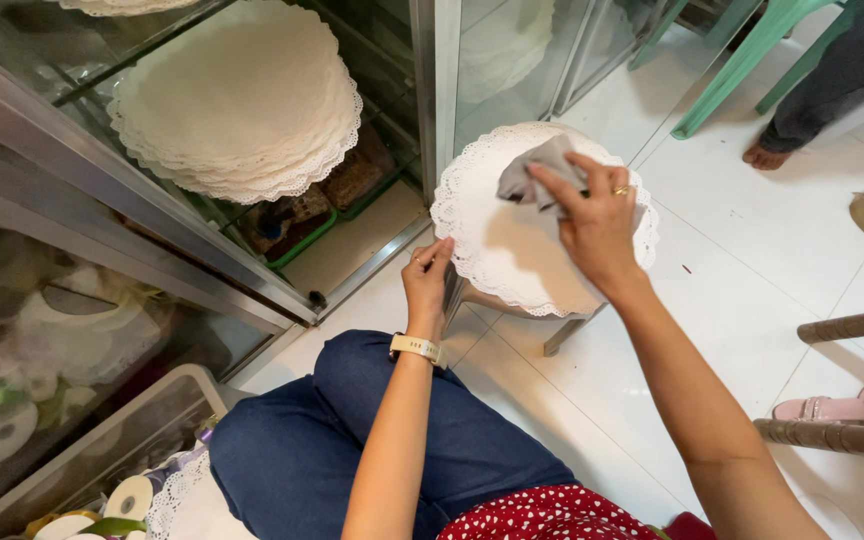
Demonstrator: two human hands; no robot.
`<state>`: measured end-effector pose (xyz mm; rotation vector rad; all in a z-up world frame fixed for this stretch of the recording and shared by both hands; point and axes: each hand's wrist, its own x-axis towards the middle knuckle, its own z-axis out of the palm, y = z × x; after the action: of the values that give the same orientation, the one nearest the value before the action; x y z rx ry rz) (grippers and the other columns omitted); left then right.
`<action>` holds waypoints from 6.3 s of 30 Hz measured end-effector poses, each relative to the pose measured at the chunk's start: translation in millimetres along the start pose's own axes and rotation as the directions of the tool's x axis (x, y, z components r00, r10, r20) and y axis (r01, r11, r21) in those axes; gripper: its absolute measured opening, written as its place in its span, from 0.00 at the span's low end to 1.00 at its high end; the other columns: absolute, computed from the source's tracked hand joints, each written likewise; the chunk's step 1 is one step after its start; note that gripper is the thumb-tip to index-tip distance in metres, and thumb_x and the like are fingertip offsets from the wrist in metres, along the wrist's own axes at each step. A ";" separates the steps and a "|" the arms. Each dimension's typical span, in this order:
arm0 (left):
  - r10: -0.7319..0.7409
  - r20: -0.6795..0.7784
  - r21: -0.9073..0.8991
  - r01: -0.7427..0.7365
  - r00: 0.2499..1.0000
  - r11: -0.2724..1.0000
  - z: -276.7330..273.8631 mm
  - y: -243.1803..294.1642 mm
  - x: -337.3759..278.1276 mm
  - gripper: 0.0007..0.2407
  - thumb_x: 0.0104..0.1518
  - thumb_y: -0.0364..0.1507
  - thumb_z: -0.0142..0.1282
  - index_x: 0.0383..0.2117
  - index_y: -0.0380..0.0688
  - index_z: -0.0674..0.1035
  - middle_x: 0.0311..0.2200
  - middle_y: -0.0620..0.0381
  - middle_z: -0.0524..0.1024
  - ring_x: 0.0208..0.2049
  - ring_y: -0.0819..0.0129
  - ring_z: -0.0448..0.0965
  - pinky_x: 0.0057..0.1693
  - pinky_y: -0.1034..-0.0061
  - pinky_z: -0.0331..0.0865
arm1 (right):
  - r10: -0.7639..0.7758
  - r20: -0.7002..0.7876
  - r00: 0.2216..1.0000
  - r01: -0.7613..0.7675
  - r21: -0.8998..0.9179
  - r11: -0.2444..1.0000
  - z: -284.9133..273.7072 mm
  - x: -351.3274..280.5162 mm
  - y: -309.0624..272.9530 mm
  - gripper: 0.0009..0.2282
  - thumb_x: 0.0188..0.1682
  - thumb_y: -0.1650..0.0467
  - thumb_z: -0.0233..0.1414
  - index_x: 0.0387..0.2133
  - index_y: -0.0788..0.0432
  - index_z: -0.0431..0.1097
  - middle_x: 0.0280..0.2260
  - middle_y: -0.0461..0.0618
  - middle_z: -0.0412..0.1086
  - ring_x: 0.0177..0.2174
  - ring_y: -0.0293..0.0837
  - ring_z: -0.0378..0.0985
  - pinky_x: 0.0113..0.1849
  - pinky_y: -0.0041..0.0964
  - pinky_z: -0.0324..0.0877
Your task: The person wipes white decorative plates with a cloth and places them into a glass display cabinet. The person repeatedly picks up a plate, wipes it with a cloth, and stacks it inside the cabinet.
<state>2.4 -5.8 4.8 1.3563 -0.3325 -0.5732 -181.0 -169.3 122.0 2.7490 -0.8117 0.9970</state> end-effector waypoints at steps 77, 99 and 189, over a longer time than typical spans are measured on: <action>0.274 0.359 0.391 -0.410 0.892 0.824 -2.9 -39.7 -8.9 0.10 0.61 0.36 0.63 0.29 0.45 0.81 0.59 0.48 0.77 0.63 0.49 0.75 0.68 0.51 0.62 | 0.413 0.282 0.866 -0.437 0.025 0.899 22.6 -32.7 64.7 0.21 0.49 0.65 0.61 0.59 0.46 0.76 0.52 0.54 0.62 0.44 0.75 0.79 0.45 0.71 0.76; 0.154 0.286 0.315 -0.245 0.946 0.917 30.5 78.7 -24.1 0.15 0.66 0.47 0.50 0.32 0.54 0.83 0.44 0.70 0.85 0.55 0.68 0.80 0.70 0.64 0.49 | 0.422 -0.155 0.893 -0.236 0.638 0.733 -69.9 45.5 52.9 0.11 0.66 0.69 0.55 0.58 0.61 0.75 0.47 0.51 0.60 0.52 0.46 0.70 0.59 0.35 0.62; 0.019 0.016 -0.390 -0.011 1.000 0.921 29.6 131.4 -122.5 0.30 0.65 0.38 0.58 0.72 0.45 0.60 0.53 0.58 0.69 0.50 0.77 0.73 0.52 0.80 0.77 | 0.125 0.048 0.991 -0.116 0.774 0.622 -52.8 -46.3 -130.0 0.19 0.48 0.76 0.66 0.54 0.59 0.77 0.42 0.51 0.81 0.45 0.48 0.83 0.57 0.51 0.67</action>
<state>-88.5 53.1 151.1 0.9617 -0.2285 -0.6039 -173.2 -23.5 144.5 3.4030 -0.6645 1.7415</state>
